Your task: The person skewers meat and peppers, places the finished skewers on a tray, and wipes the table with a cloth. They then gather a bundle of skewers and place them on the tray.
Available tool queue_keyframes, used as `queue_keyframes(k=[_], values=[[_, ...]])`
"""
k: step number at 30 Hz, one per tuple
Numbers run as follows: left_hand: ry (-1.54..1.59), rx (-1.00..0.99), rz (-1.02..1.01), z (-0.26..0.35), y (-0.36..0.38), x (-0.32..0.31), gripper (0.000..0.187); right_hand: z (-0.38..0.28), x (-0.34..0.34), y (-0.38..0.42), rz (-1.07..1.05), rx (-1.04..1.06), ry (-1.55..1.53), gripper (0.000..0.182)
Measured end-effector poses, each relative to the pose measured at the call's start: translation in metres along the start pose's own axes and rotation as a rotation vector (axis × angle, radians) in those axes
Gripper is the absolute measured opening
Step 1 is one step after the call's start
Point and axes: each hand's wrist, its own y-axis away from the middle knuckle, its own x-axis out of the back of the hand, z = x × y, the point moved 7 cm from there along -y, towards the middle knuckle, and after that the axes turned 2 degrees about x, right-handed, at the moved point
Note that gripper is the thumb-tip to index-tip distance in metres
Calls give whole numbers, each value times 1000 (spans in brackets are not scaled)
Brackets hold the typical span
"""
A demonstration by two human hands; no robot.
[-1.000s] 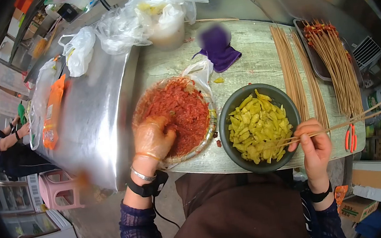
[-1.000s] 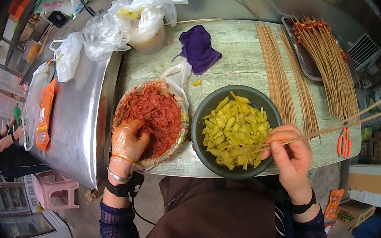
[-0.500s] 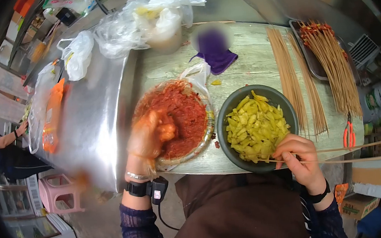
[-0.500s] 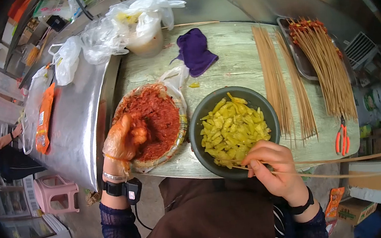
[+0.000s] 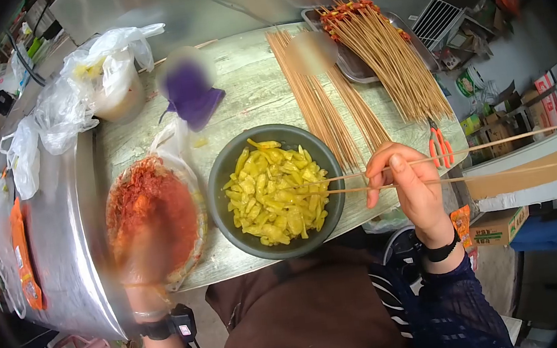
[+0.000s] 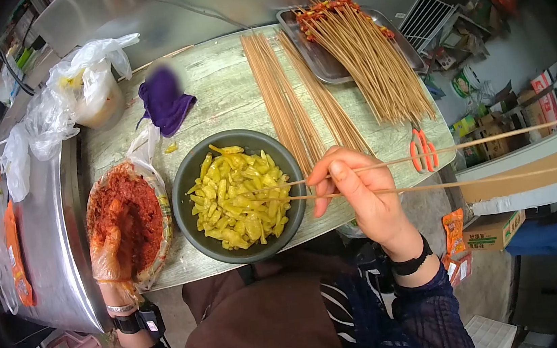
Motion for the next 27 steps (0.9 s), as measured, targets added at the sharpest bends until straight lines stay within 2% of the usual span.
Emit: queue_keyframes(k=[9, 15, 19, 24, 27], values=[[-33, -87, 41, -5, -4, -1, 30, 15, -8, 6, 97, -39, 46, 34], [-59, -98, -3, -13, -7, 6, 35, 6, -28, 1, -44, 105, 316, 32], [-307, -158, 26, -13, 2, 2, 35, 10, -22, 1, 35, 86, 184, 30], [-318, -187, 44, -4, 15, -24, 37, 13, -20, -4, 56, -10, 138, 31], [-451, -267, 3, 0, 21, -42, 34, 12, -32, -9, 12, 47, 214, 30]])
